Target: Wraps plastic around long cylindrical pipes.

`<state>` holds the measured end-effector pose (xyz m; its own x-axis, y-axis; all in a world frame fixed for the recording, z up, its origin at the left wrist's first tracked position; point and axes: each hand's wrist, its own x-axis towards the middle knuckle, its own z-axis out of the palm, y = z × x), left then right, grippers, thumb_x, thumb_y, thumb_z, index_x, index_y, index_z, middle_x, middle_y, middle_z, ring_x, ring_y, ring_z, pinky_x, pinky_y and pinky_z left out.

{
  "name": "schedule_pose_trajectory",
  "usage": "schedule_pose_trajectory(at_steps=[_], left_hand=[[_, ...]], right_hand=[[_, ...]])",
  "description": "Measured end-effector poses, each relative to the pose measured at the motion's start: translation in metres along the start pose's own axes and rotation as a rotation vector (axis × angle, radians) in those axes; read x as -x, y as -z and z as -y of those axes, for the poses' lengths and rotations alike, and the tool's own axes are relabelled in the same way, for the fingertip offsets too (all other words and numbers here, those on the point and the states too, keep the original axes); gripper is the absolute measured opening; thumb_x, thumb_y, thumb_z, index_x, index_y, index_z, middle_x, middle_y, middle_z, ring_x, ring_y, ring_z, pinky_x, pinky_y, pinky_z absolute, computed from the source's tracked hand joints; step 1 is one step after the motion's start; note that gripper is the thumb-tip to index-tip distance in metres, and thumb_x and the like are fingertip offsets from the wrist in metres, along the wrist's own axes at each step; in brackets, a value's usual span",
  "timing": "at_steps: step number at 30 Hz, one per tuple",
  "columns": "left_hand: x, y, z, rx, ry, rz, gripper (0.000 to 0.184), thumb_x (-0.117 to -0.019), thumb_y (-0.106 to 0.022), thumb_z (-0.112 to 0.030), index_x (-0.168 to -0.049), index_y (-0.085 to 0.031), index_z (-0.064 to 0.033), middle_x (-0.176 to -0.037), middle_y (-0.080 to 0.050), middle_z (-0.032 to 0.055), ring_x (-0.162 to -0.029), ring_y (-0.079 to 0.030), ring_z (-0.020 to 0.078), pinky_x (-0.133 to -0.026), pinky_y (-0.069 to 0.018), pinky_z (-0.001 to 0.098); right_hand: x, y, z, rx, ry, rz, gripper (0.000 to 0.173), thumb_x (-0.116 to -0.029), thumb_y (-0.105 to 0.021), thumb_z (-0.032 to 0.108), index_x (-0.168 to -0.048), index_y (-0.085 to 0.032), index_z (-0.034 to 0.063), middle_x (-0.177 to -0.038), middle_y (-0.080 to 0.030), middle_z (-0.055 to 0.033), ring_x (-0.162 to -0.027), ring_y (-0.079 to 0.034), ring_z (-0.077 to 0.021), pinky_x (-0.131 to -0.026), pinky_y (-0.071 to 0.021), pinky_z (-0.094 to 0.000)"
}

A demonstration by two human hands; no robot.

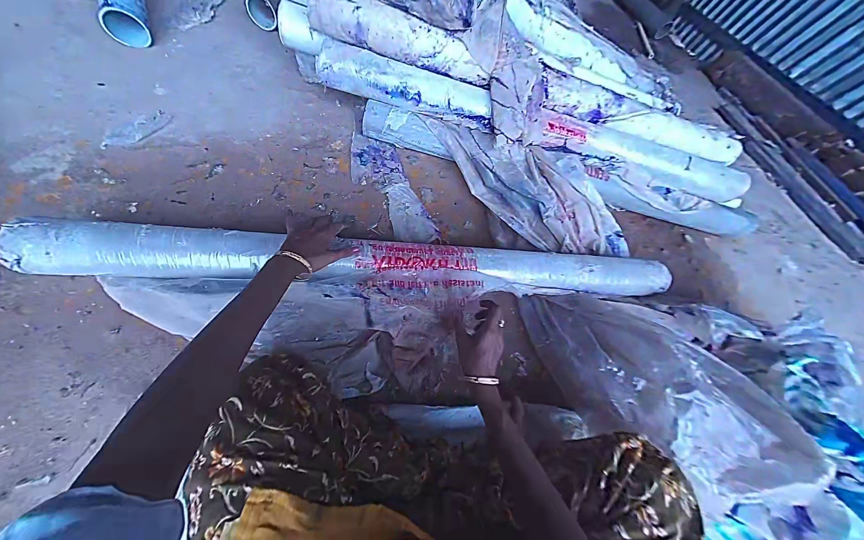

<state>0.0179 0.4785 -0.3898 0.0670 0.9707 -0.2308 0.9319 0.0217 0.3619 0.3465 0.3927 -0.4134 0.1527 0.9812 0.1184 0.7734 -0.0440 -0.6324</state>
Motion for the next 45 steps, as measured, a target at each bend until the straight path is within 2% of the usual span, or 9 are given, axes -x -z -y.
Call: schedule_pose_trajectory(at_steps=[6,12,18,25,27,30,34,42,45], left_hand=[[-0.033,-0.008,-0.103,0.148,0.024,0.061,0.059,-0.1132,-0.029,-0.042,-0.131,-0.065,0.0006,-0.138,-0.062,0.0225,-0.139,-0.05,0.039,-0.117,-0.0107,0.0744],[-0.041,-0.008,-0.106,0.071,0.095,0.105,0.052,-0.1127,-0.032,-0.039,-0.133,-0.064,-0.0026,-0.141,-0.06,0.0214,-0.142,-0.046,0.0403,-0.116,-0.0113,0.0745],[-0.045,-0.025,-0.107,0.035,0.094,0.075,0.047,-0.1122,-0.036,-0.036,-0.142,-0.059,-0.0073,-0.152,-0.052,0.0182,-0.147,-0.038,0.04,-0.117,-0.0091,0.0741],[-0.046,0.004,-0.116,-0.028,0.086,0.259,0.054,-0.1128,-0.03,-0.042,-0.138,-0.062,-0.0061,-0.144,-0.059,0.0184,-0.143,-0.046,0.0372,-0.118,-0.0056,0.0748],[-0.045,0.004,-0.119,-0.05,0.093,0.262,0.058,-0.1112,-0.032,-0.048,-0.135,-0.063,-0.005,-0.142,-0.06,0.0194,-0.142,-0.047,0.038,-0.117,-0.0058,0.0754],[-0.044,-0.012,-0.121,-0.066,0.095,0.148,0.061,-0.1066,-0.043,-0.055,-0.133,-0.063,-0.0044,-0.143,-0.058,0.0215,-0.141,-0.046,0.0408,-0.118,-0.0082,0.0743],[-0.041,-0.036,-0.115,-0.079,0.07,0.014,0.061,-0.1056,-0.049,-0.052,-0.144,-0.055,-0.0054,-0.145,-0.056,0.0236,-0.145,-0.042,0.0416,-0.119,-0.0017,0.0729],[-0.056,-0.038,-0.112,-0.091,0.1,-0.045,0.061,-0.1094,-0.038,-0.049,-0.128,-0.064,0.0032,-0.128,-0.066,0.0254,-0.13,-0.058,0.0398,-0.123,-0.0119,0.0627],[-0.078,-0.03,-0.107,-0.049,0.128,-0.046,0.065,-0.1099,-0.034,-0.051,-0.126,-0.064,0.0043,-0.123,-0.069,0.0254,-0.127,-0.061,0.0383,-0.123,-0.0146,0.0606]], right_hand=[[-0.021,-0.036,0.045,0.214,0.81,0.091,0.052,-0.0885,-0.071,0.01,-0.137,-0.061,-0.0059,-0.146,-0.056,-0.0271,-0.136,-0.052,-0.0483,-0.114,-0.0369,-0.0638],[-0.046,-0.073,0.055,0.159,0.837,0.103,0.019,-0.0875,-0.062,-0.011,-0.098,-0.077,-0.0069,-0.114,-0.072,-0.0278,-0.114,-0.068,-0.0468,-0.099,-0.0533,-0.0553],[-0.032,-0.065,0.047,0.07,0.756,0.084,0.022,-0.0898,-0.06,-0.01,-0.105,-0.075,-0.0086,-0.113,-0.073,-0.0266,-0.107,-0.072,-0.0437,-0.088,-0.0598,-0.0495],[-0.03,-0.063,0.056,0.216,0.719,0.379,0.076,-0.0915,-0.066,0.056,-0.14,-0.06,-0.0021,-0.15,-0.051,-0.0266,-0.142,-0.045,-0.0476,-0.113,-0.0332,-0.0669],[-0.03,-0.07,0.056,0.279,0.75,0.329,0.043,-0.0993,-0.063,0.027,-0.134,-0.066,0.0016,-0.145,-0.057,-0.0247,-0.138,-0.05,-0.0463,-0.111,-0.034,-0.0684],[-0.028,-0.085,0.053,0.161,0.904,0.013,0.019,-0.0872,-0.065,-0.007,-0.1,-0.078,-0.0018,-0.109,-0.075,-0.021,-0.111,-0.07,-0.0426,-0.102,-0.0474,-0.0645],[-0.019,-0.092,0.053,0.057,0.85,-0.095,0.018,-0.0862,-0.061,-0.011,-0.093,-0.077,-0.0063,-0.099,-0.077,-0.0207,-0.099,-0.076,-0.0366,-0.093,-0.0587,-0.0446],[0.009,-0.066,0.052,0.051,0.658,0.085,0.016,-0.0865,-0.063,-0.009,-0.095,-0.076,-0.0079,-0.088,-0.075,-0.0241,-0.084,-0.075,-0.041,-0.078,-0.0604,-0.0487],[0.044,-0.063,0.037,0.061,0.57,0.183,0.025,-0.0844,-0.064,-0.008,-0.106,-0.077,-0.0074,-0.104,-0.076,-0.0245,-0.097,-0.075,-0.0408,-0.09,-0.0595,-0.0488]])
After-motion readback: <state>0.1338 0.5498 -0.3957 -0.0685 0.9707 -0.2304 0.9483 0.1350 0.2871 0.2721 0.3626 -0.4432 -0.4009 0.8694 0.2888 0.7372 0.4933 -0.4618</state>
